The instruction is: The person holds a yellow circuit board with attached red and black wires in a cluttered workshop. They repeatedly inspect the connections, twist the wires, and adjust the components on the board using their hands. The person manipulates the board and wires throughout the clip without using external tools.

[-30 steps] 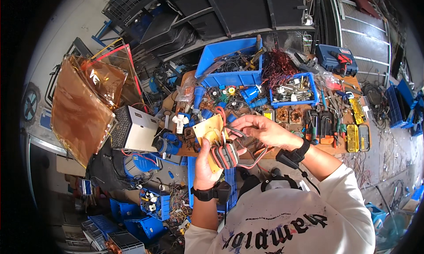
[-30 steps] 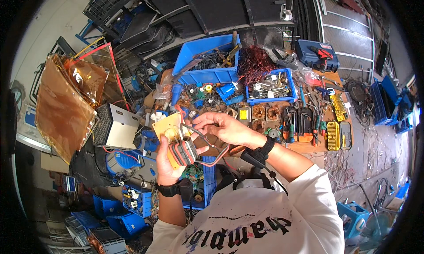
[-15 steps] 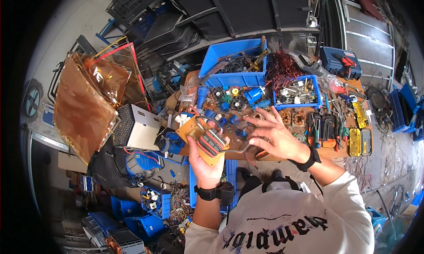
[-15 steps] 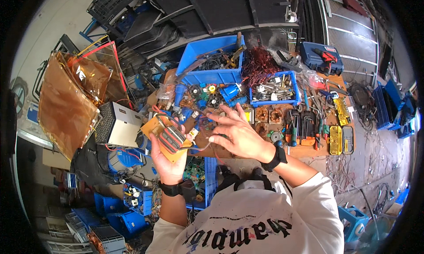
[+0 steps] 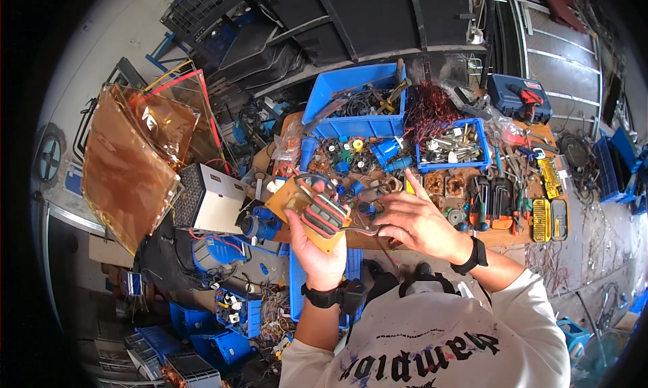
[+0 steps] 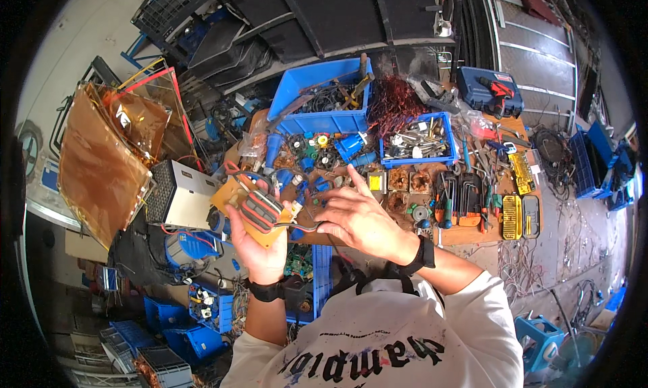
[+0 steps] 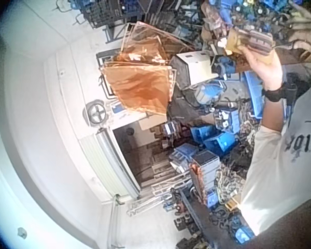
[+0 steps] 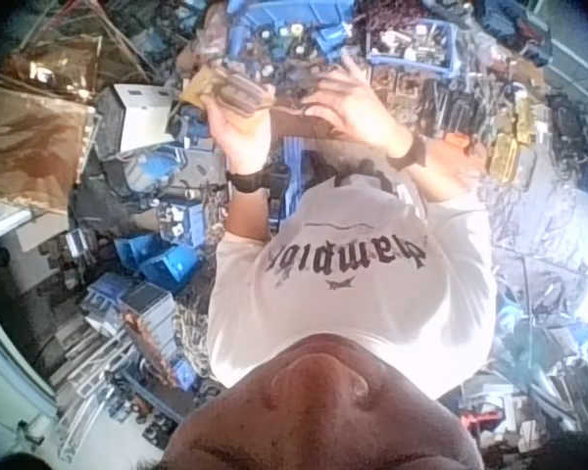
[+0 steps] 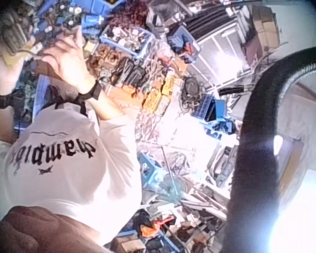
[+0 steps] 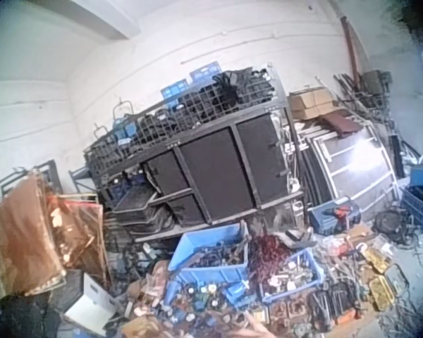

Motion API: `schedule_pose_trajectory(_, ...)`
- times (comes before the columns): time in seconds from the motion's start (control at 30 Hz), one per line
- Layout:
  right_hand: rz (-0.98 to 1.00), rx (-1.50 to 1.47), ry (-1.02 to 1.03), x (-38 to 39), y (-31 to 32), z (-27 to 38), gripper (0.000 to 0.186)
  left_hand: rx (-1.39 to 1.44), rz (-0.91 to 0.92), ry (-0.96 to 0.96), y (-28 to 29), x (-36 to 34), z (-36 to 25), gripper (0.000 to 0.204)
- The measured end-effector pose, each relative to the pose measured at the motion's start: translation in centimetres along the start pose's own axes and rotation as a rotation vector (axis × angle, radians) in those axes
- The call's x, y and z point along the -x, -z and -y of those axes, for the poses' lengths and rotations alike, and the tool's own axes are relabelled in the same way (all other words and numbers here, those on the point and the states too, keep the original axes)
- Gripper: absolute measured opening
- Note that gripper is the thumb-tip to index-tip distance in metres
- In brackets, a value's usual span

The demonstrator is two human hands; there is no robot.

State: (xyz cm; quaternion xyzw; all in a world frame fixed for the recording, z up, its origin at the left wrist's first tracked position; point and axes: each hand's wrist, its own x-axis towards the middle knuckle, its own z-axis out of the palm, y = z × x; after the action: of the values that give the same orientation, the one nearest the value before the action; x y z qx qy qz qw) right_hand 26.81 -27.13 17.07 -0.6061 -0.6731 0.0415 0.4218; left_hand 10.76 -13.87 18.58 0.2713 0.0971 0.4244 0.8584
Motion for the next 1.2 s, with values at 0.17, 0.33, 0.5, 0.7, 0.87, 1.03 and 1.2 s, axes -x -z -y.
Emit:
schedule_pose_trajectory(0.17,-0.054,-0.012,-0.039,-0.1,-0.6,0.2,0.013,-0.097,0.055,-0.072,-0.5,-0.7,0.4,0.052)
schedule_pose_trajectory(0.33,-0.099,-0.065,-0.159,0.1,-1.1,0.9,0.014,-0.187,0.065,-0.144,-1.3,-1.0,0.8,0.052)
schedule_pose_trajectory(0.5,-0.191,-0.179,-0.177,0.5,-2.2,1.4,0.012,-0.159,0.085,-0.141,-1.3,-1.1,0.9,0.054)
schedule_pose_trajectory(0.7,-0.198,-0.231,-0.181,0.3,-2.5,2.0,0.011,-0.176,0.037,-0.141,-1.9,-0.8,0.8,0.057)
schedule_pose_trajectory(0.87,-0.142,-0.285,-0.177,-0.2,-2.7,2.3,0.015,-0.136,0.075,-0.094,-1.7,-0.7,0.4,0.059)
schedule_pose_trajectory(1.03,-0.087,-0.31,-0.149,-1.1,-1.9,3.1,0.019,-0.173,0.067,-0.11,-2.2,-0.3,0.3,0.061)
schedule_pose_trajectory(1.2,-0.102,-0.331,-0.118,-1.2,-2.4,2.9,0.02,-0.201,0.124,-0.082,-1.8,0.1,0.4,0.067)
